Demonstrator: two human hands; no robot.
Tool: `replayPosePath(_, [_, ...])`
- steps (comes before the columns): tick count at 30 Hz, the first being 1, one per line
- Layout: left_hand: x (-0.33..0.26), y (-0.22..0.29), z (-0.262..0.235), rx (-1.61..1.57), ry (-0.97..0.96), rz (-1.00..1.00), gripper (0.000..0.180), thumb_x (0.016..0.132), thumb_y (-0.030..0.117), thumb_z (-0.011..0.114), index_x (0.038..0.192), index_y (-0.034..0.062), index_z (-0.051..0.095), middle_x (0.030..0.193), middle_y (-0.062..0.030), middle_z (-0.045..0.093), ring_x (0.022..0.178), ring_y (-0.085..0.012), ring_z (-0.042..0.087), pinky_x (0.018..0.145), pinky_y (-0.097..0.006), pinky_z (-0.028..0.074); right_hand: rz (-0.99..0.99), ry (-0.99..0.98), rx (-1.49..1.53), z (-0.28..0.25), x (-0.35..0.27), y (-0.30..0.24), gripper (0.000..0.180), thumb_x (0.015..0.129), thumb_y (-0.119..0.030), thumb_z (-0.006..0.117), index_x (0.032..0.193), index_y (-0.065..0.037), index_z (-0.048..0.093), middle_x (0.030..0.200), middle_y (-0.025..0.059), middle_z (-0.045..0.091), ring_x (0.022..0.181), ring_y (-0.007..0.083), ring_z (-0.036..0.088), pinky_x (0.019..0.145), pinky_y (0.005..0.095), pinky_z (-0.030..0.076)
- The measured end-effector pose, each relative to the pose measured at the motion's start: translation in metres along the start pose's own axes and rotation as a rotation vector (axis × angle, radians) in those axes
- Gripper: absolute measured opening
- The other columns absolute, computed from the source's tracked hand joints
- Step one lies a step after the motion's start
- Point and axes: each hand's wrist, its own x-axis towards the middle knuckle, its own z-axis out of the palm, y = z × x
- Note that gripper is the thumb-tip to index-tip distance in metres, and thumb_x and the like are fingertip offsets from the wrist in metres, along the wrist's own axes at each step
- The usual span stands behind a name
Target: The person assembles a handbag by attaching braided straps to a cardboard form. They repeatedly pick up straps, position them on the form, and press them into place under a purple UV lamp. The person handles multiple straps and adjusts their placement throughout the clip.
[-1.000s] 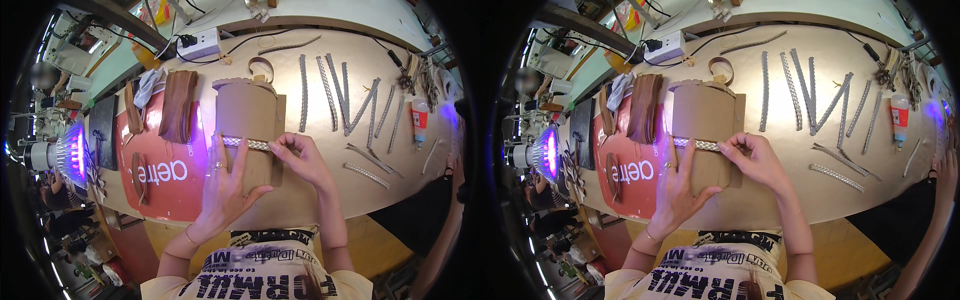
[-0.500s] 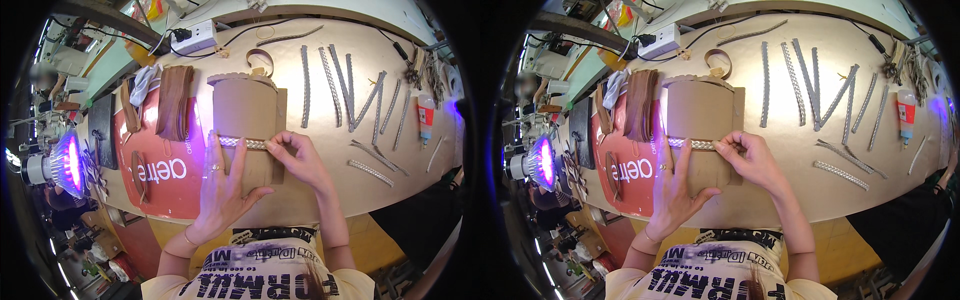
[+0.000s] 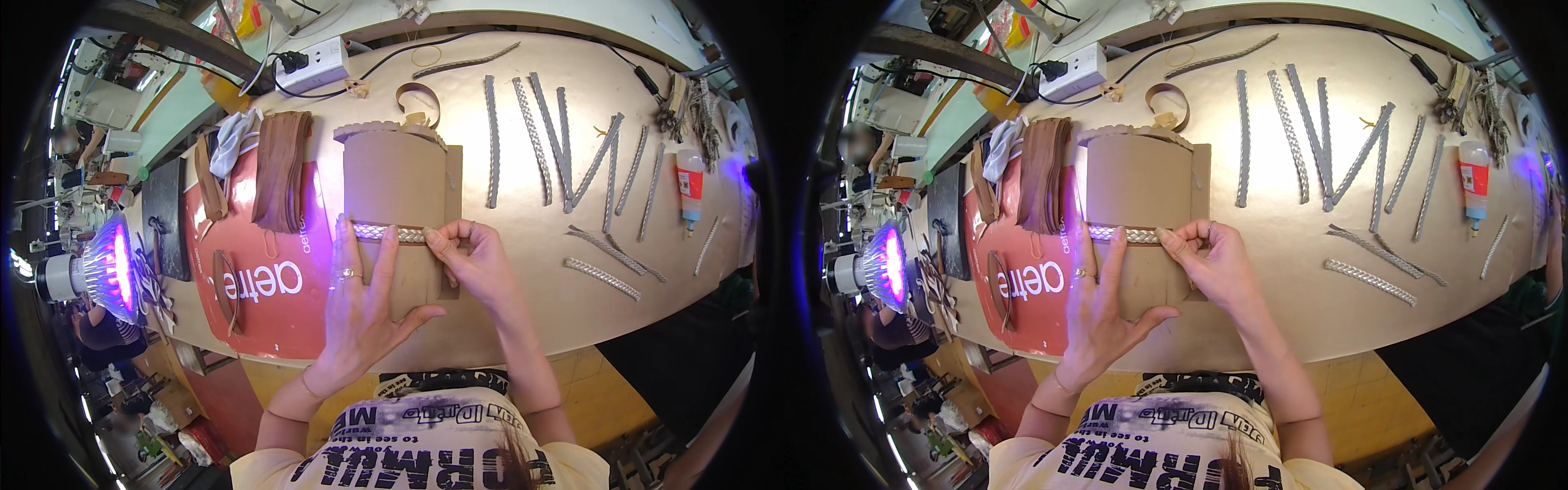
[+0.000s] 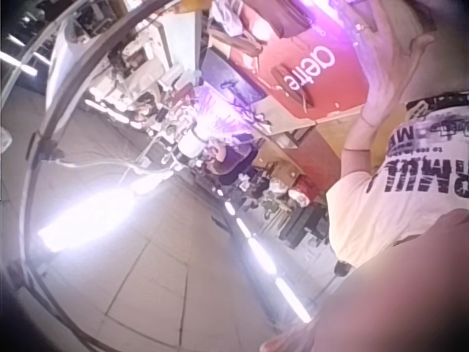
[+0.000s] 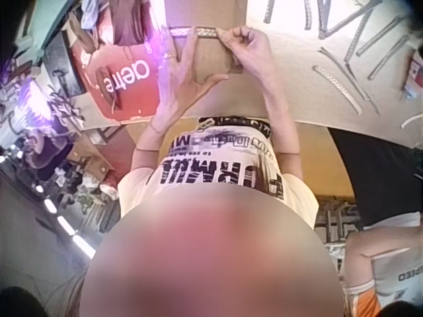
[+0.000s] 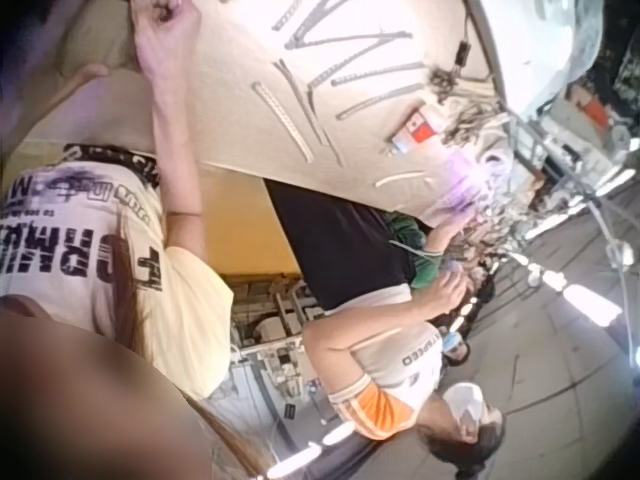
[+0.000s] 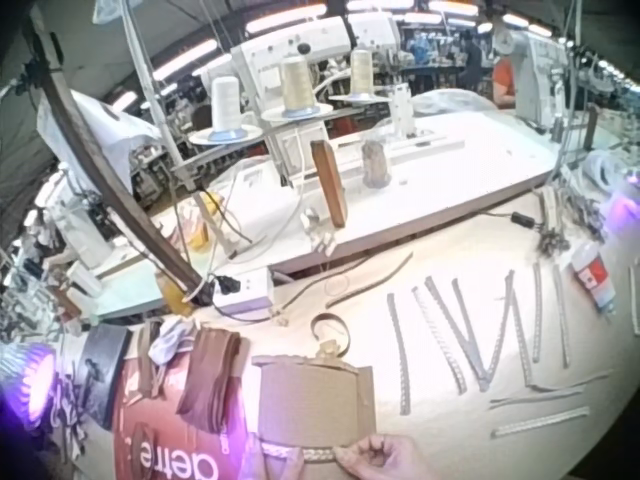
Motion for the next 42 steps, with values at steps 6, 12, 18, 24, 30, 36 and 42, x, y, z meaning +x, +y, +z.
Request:
replayPosePath(6, [-0.002,-0.002,0.004,-0.026,0.045,0.014,0.108,0.07,0.056,0.078,0.149,0.0004,0.029,0.143,-0.0467,0.017,0.134,-0.0603,0.023,0.105,-0.055,0.036,0.014,0.102,0.074,0.01,-0.004,0.007,0.041,0.087,-0.026,0.075,0.093,-0.003,0.042,0.055,-0.0004,0.05,0.038,0.0065,0.043,0.035,0.0229,0.035])
replayPosePath(12, [-0.003,-0.002,0.007,0.116,0.118,0.049,0.11,0.069,0.061,0.077,0.148,0.0004,0.029,0.146,-0.0426,0.022,0.097,-0.0467,0.059,0.079,-0.045,0.05,0.059,0.062,0.274,0.007,0.001,0.017,0.048,0.089,-0.026,0.073,0.1,-0.009,0.03,0.056,0.0003,0.048,0.04,0.0083,0.045,0.036,0.0239,0.038])
replayPosePath(18, [-0.003,0.0,0.009,0.138,0.143,0.062,0.11,0.07,0.059,0.077,0.15,0.0032,0.027,0.145,-0.0423,0.023,0.1,-0.0501,0.057,0.084,-0.047,0.049,0.01,0.132,0.427,0.007,-0.006,0.025,0.03,0.096,-0.023,0.063,0.101,-0.009,0.037,0.061,0.0007,0.05,0.043,0.0082,0.045,0.041,0.0231,0.038])
replayPosePath(24, [-0.001,0.001,0.004,0.069,0.123,0.057,0.109,0.072,0.058,0.076,0.151,0.0035,0.025,0.145,-0.0445,0.019,0.114,-0.0553,0.045,0.093,-0.052,0.044,-0.349,0.34,0.178,0.015,-0.019,0.023,0.025,0.098,-0.026,0.06,0.106,-0.003,0.06,0.076,-0.004,0.054,0.061,0.0007,0.046,0.053,0.0167,0.035])
replayPosePath(30, [-0.01,-0.007,0.01,-0.051,0.13,0.015,0.103,0.076,0.054,0.075,0.151,0.0055,0.025,0.149,-0.0382,0.019,0.119,-0.0499,0.05,0.097,-0.049,0.044,-0.166,0.117,0.054,0.013,-0.014,0.004,0.022,0.095,-0.022,0.065,0.098,-0.001,0.063,0.074,-0.004,0.055,0.06,0.0019,0.045,0.052,0.0173,0.035])
replayPosePath(36, [-0.048,-0.014,0.009,-0.741,0.636,-0.297,0.07,0.093,0.04,0.06,0.146,0.0017,0.033,0.145,-0.0249,0.038,0.118,-0.0373,0.055,0.101,-0.042,0.042,-0.294,-0.158,0.255,0.016,-0.049,-0.02,0.012,0.095,-0.007,0.058,0.088,-0.004,0.05,0.073,0.0022,0.052,0.06,0.0108,0.049,0.056,0.0241,0.04])
replayPosePath(42, [-0.071,-0.04,-0.005,-2.193,0.513,-0.281,0.04,0.103,0.024,0.048,0.136,0.0014,0.044,0.121,-0.0144,0.06,0.108,-0.0197,0.061,0.094,-0.036,0.048,-0.224,-0.29,0.015,0.061,-0.065,-0.017,0.016,0.091,-0.008,0.067,0.096,-0.002,0.053,0.078,0.0053,0.059,0.063,0.0109,0.054,0.057,0.024,0.044])
